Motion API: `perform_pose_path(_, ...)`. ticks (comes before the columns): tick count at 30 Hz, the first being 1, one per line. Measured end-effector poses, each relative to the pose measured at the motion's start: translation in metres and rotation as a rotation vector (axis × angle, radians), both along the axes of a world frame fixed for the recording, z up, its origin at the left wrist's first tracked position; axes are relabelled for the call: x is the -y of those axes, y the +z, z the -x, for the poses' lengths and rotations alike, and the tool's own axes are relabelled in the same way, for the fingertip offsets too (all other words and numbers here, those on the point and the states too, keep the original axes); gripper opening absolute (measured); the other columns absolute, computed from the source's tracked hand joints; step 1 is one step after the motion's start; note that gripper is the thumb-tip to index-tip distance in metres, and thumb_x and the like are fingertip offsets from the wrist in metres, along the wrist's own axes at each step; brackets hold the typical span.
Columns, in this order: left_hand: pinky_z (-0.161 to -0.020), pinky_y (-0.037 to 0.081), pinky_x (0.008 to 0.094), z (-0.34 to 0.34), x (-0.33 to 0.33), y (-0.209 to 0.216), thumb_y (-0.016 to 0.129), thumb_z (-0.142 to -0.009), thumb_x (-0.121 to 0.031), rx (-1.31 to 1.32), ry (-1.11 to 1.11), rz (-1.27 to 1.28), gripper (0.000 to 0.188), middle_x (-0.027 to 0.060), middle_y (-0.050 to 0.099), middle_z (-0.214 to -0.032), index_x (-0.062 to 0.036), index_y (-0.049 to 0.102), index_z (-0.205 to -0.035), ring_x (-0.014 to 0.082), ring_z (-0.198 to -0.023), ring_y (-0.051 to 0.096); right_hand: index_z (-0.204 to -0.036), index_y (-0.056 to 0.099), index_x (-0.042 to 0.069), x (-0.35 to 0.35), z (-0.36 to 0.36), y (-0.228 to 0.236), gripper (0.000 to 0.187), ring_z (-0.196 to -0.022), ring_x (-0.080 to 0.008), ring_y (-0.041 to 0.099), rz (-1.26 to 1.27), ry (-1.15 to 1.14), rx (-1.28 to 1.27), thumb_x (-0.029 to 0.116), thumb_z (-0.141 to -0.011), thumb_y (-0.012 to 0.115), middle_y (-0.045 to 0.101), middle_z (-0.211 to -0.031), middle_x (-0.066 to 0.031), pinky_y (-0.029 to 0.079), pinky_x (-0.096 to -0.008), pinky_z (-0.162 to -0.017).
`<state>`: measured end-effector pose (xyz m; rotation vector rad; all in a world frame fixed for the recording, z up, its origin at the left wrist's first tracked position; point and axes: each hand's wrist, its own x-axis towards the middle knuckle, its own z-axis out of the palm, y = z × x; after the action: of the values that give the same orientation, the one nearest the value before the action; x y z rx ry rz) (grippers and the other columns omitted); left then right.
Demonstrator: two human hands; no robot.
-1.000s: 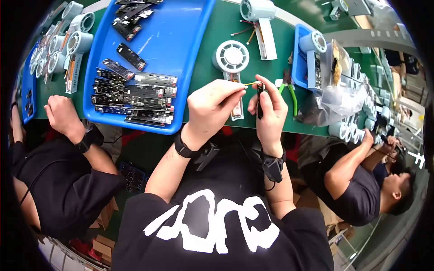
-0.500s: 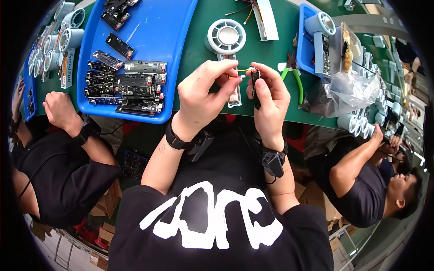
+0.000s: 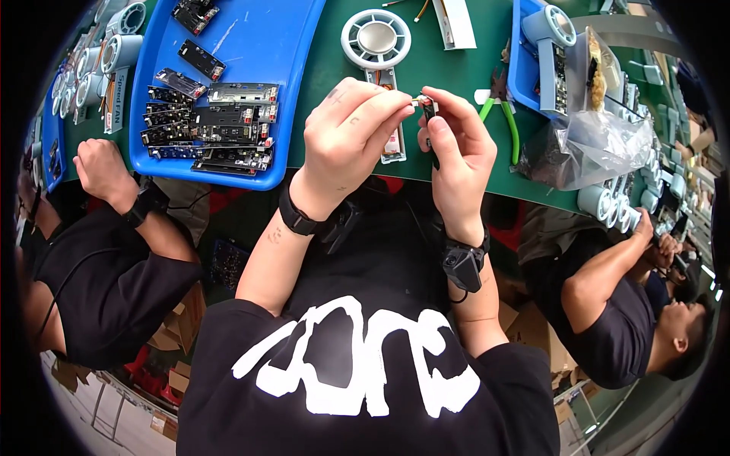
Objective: The person picks up a circuit board from a tray, connects a wire to it, and presses the board into the handle of a handheld fan.
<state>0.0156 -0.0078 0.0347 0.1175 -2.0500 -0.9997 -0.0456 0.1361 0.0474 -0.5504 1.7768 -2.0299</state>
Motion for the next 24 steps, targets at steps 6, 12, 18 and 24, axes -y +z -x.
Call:
perform_pose_path(6,-0.061,0.053,0.0308,-0.001,0.001,-0.001,0.082,-0.078,-0.002,-0.008,0.004,0.125,0.019,0.0074,0.07,-0.083,-0.0038,0.074,-0.095,0.0223,-0.07,0.065,-0.127,0.064,-0.004,-0.001,-0.005,-0.002,0.029,-0.085,-0.0084,0.057,0.015,-0.009,0.018,0.002,-0.099,0.062,0.065,-0.106,-0.0051,0.046,-0.0227,-0.07)
perform_pose_path(12,-0.061,0.053,0.0298,0.001,0.002,-0.002,0.083,-0.077,-0.001,-0.022,-0.005,0.145,0.018,0.0073,0.072,-0.083,-0.0035,0.075,-0.093,0.0213,-0.07,0.066,-0.126,0.065,-0.004,-0.001,-0.005,-0.008,0.03,-0.097,-0.0117,0.061,0.056,-0.018,-0.044,0.0,-0.096,0.066,0.063,-0.119,-0.0084,0.051,-0.0246,-0.081)
perform_pose_path(18,-0.059,0.052,0.0309,0.002,0.003,-0.005,0.084,-0.075,-0.006,-0.067,-0.014,0.121,0.021,0.006,0.068,-0.082,-0.0057,0.073,-0.093,0.0225,-0.068,0.062,-0.128,0.064,-0.005,-0.003,-0.003,-0.012,0.031,-0.095,-0.0127,0.063,0.1,0.009,-0.067,0.001,-0.097,0.066,0.063,-0.12,-0.0098,0.053,-0.0252,-0.077)
perform_pose_path(24,-0.059,0.052,0.0303,0.0,0.003,-0.005,0.083,-0.073,-0.004,-0.068,-0.004,0.137,0.024,0.0059,0.069,-0.083,-0.0048,0.074,-0.094,0.0222,-0.069,0.062,-0.128,0.064,-0.005,-0.006,-0.002,-0.015,0.032,-0.094,-0.0143,0.063,0.105,0.04,0.002,0.001,-0.097,0.067,0.063,-0.118,-0.01,0.054,-0.027,-0.075)
